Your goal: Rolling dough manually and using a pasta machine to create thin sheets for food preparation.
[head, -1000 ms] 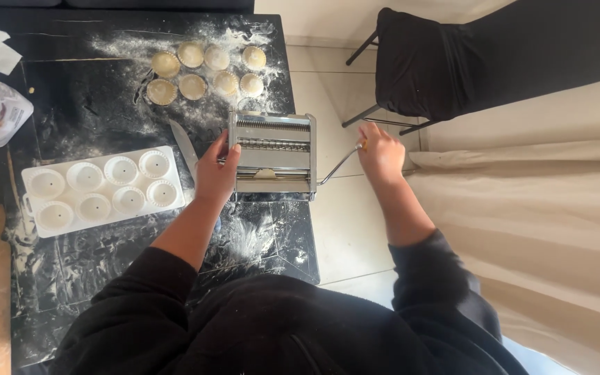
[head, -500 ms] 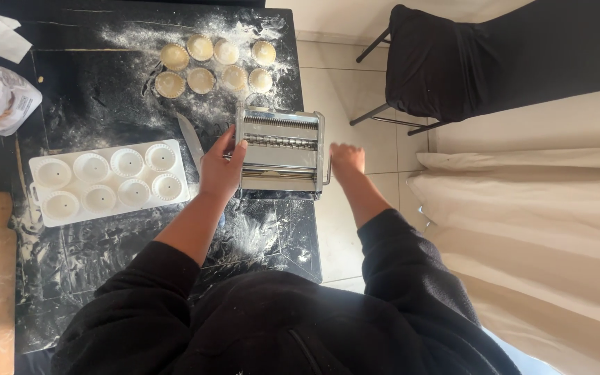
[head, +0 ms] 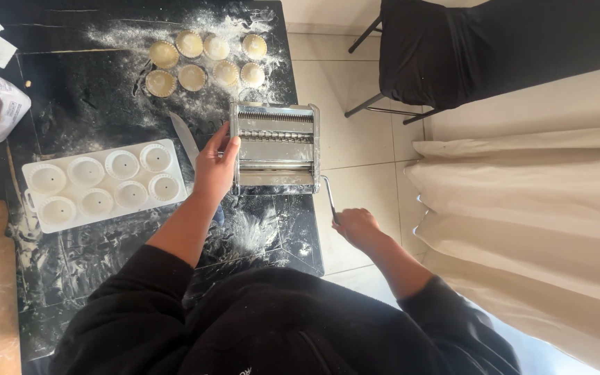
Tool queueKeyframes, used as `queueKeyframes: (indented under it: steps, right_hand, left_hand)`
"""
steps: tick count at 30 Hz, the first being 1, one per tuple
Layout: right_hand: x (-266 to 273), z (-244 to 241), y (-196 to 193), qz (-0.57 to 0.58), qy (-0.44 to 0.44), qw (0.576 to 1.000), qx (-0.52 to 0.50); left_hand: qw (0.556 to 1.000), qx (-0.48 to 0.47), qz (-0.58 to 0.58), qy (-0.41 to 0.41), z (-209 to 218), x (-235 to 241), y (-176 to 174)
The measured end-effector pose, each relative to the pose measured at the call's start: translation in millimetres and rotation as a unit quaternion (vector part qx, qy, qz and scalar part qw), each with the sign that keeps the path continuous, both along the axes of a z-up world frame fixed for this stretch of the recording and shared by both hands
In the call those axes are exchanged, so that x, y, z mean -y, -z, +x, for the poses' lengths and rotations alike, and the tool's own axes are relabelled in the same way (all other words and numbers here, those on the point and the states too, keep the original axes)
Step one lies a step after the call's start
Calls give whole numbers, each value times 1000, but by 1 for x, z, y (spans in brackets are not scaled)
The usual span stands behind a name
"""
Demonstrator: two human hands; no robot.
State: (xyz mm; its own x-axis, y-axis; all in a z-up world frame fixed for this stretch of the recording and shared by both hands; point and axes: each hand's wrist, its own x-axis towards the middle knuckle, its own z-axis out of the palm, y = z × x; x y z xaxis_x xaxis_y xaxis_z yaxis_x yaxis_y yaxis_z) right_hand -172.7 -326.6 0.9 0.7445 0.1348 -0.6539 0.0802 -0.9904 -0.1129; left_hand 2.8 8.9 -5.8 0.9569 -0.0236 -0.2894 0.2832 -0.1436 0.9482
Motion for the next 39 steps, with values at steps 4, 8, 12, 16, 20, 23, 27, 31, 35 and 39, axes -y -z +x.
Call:
queueKeyframes:
  steps: [4, 8, 12, 16, 20, 23, 27, 31, 35, 39]
  right_hand:
    - [5, -6, -52, -11, 1, 1000, 10]
    - [11, 5, -103, 97, 72, 975, 188]
    - [11, 46, -138, 110, 81, 926, 351]
    - [20, 98, -118, 91, 67, 895, 431]
    - [26, 151, -87, 69, 111, 901, 414]
    - [30, 178, -42, 56, 86, 899, 426]
    - [26, 189, 5, 32, 55, 918, 391]
    - [17, 178, 14, -23, 81, 946, 314]
    - [3, 161, -10, -33, 55, 908, 413]
    - [-9, 132, -22, 81, 86, 850, 514]
  left_hand:
    - [996, 59, -60, 24, 0, -14, 24]
    - [991, 25, -122, 40, -4, -29, 42]
    - [994, -21, -103, 23, -5, -37, 30]
    - [988, -69, -141, -7, -11, -38, 51]
    - [976, 165, 94, 104, -22, -38, 20]
    - [985, 101, 68, 120, -23, -34, 4]
    - [991, 56, -6, 118, -21, -38, 13]
    - [993, 13, -48, 105, -20, -43, 39]
    - [991, 35, 26, 128, -16, -36, 25]
    - [986, 119, 105, 49, -22, -20, 29]
